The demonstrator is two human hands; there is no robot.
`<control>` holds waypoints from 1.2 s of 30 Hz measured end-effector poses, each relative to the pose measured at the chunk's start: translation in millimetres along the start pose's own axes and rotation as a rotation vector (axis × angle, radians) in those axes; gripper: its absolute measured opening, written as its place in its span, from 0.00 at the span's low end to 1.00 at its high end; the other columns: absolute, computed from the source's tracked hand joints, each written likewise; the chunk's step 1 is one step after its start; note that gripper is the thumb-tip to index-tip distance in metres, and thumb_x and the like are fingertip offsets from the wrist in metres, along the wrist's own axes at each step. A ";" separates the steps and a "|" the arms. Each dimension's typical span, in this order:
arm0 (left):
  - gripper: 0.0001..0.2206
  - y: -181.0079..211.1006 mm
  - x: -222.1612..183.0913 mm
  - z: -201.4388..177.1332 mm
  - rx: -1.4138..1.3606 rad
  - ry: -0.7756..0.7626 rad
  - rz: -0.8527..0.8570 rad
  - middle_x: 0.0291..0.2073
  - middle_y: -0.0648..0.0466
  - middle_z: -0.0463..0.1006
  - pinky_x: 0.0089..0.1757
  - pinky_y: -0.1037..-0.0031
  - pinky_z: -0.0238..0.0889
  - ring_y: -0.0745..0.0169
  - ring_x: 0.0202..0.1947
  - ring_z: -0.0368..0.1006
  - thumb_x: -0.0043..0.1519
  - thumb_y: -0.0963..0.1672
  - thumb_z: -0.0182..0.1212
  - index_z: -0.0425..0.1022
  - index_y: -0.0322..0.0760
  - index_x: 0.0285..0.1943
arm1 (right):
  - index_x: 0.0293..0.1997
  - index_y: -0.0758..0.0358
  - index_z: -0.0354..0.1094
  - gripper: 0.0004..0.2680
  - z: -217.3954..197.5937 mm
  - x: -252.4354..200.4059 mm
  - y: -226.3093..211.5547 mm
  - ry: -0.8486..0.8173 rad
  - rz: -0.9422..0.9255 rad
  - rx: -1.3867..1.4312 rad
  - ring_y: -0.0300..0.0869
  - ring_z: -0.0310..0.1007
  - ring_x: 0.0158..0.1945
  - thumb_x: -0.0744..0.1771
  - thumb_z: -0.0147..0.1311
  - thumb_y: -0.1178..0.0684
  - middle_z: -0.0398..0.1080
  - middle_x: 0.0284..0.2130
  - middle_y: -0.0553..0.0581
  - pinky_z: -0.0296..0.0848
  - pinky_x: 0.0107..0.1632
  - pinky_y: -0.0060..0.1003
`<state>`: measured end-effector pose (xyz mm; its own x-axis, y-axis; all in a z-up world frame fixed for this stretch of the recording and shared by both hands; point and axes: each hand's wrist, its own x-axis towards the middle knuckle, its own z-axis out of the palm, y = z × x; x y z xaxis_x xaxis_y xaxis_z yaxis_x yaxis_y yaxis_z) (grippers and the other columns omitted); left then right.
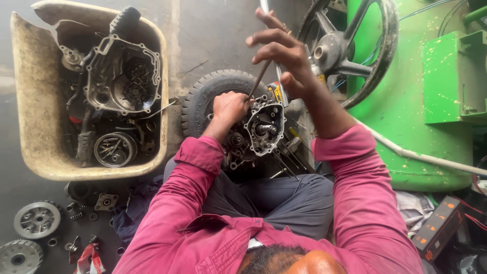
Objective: Repairing a disassembled motorcycle engine block using various tools and cleaning parts.
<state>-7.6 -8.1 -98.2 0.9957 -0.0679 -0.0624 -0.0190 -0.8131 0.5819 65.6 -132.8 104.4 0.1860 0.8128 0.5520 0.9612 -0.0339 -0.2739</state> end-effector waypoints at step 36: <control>0.28 -16.4 -49.2 -29.8 0.152 0.016 -0.012 0.37 0.50 0.83 0.41 0.56 0.70 0.48 0.44 0.79 0.54 0.65 0.64 0.82 0.44 0.40 | 0.19 0.57 0.56 0.21 -33.9 -6.1 -12.5 -0.184 -0.080 -0.364 0.41 0.54 0.18 0.75 0.53 0.53 0.53 0.16 0.51 0.54 0.26 0.40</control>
<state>-53.6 25.8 -80.5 0.9973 -0.0493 -0.0549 -0.0192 -0.8918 0.4520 59.4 -157.0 131.1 0.1000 0.9107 0.4009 0.9866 -0.1430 0.0788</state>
